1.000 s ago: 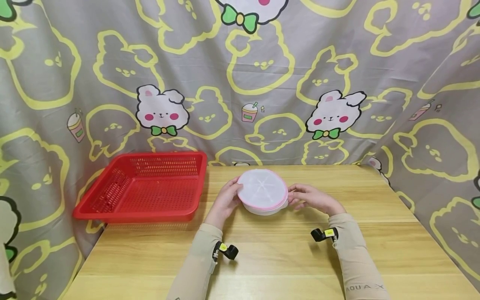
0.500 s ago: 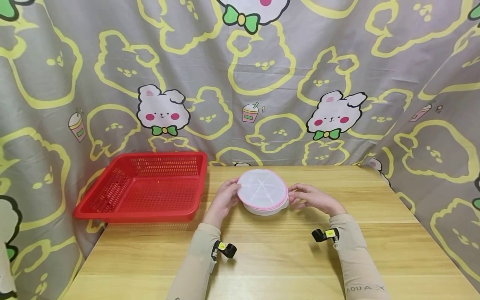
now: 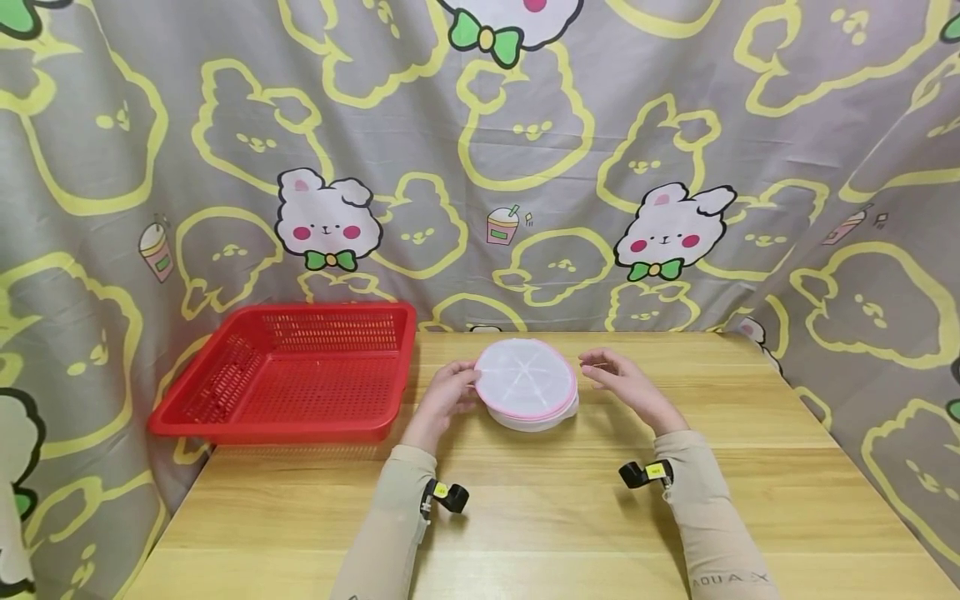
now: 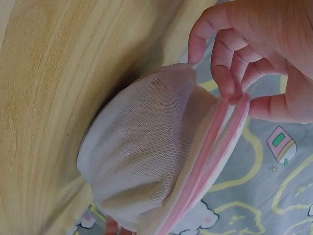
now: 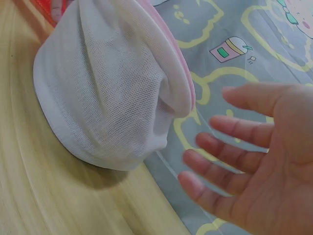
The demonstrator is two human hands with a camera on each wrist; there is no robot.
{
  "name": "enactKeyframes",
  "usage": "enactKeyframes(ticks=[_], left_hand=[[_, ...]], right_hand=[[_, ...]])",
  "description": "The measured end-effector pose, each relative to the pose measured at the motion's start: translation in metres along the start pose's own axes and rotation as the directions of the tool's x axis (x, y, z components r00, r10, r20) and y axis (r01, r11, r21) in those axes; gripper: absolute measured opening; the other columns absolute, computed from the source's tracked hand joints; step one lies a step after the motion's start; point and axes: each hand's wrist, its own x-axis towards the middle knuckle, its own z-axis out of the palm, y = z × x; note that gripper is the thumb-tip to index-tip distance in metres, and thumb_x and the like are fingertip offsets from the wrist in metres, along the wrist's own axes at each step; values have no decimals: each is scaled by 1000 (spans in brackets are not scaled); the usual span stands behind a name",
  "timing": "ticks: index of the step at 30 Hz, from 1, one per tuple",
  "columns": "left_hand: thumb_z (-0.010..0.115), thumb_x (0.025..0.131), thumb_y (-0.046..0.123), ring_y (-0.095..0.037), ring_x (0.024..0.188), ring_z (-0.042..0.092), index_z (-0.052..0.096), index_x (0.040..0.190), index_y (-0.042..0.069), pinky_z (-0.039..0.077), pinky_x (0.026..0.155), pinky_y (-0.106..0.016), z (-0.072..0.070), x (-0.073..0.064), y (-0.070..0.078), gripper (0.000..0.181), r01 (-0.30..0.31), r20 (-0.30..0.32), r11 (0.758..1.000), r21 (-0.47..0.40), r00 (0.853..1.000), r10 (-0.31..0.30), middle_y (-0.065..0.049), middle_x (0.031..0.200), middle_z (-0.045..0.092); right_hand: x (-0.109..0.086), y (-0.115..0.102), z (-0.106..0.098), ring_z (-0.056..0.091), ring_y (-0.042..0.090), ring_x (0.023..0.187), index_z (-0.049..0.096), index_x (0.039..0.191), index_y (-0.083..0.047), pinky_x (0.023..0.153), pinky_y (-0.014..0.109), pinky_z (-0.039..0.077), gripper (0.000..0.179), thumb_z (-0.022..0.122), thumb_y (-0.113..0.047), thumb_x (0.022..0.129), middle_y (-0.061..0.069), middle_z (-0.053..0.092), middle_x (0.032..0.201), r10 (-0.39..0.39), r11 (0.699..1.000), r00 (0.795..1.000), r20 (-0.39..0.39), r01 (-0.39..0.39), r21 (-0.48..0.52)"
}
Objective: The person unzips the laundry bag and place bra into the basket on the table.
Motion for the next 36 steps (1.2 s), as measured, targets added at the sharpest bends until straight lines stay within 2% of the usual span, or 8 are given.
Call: enactKeyframes(ticks=[3,7,13,19,28,36], left_hand=[[60,92,15,-10,68,57,59,120,3,51,73,-33,0,0,0,31,5,-5,1000,-7,1000,-5,3,80,58],[59,93,14,-8,62,58,57,120,3,53,68,-28,0,0,1,29,19,13,996,-85,1000,-18,2,79,59],[57,94,9,-10,62,59,54,117,3,54,67,-29,1,1,1,24,33,52,972,-233,998,-22,0,79,60],[56,95,9,-13,65,61,56,109,6,54,69,-31,1,2,-1,14,43,58,953,-300,998,-26,0,81,60],[52,100,17,-12,68,63,56,117,3,56,70,-32,-2,4,-6,23,57,41,972,-227,998,-49,-2,86,59],[61,93,14,-17,83,61,54,125,4,56,78,-43,-5,6,-12,34,48,37,992,-118,998,-44,0,89,62]], right_hand=[[1,0,3,54,32,120,48,134,4,98,37,48,45,57,-23,98,27,50,136,-57,997,998,-17,56,-51],[2,0,6,47,41,130,47,137,0,106,51,41,51,64,-21,94,23,50,140,-112,991,994,13,113,-75],[1,-3,9,37,42,138,42,142,1,111,62,31,59,67,-17,92,21,45,146,-150,988,984,98,151,-10],[2,-1,9,35,41,139,43,143,-2,110,65,29,57,66,-17,93,19,44,147,-163,985,977,135,169,-28],[1,0,9,34,39,140,43,144,-4,112,63,29,59,67,-18,92,18,43,149,-140,989,978,153,144,-15],[-1,1,7,32,39,142,42,144,-6,112,63,28,57,65,-18,93,17,41,150,-138,990,976,169,143,-20]])
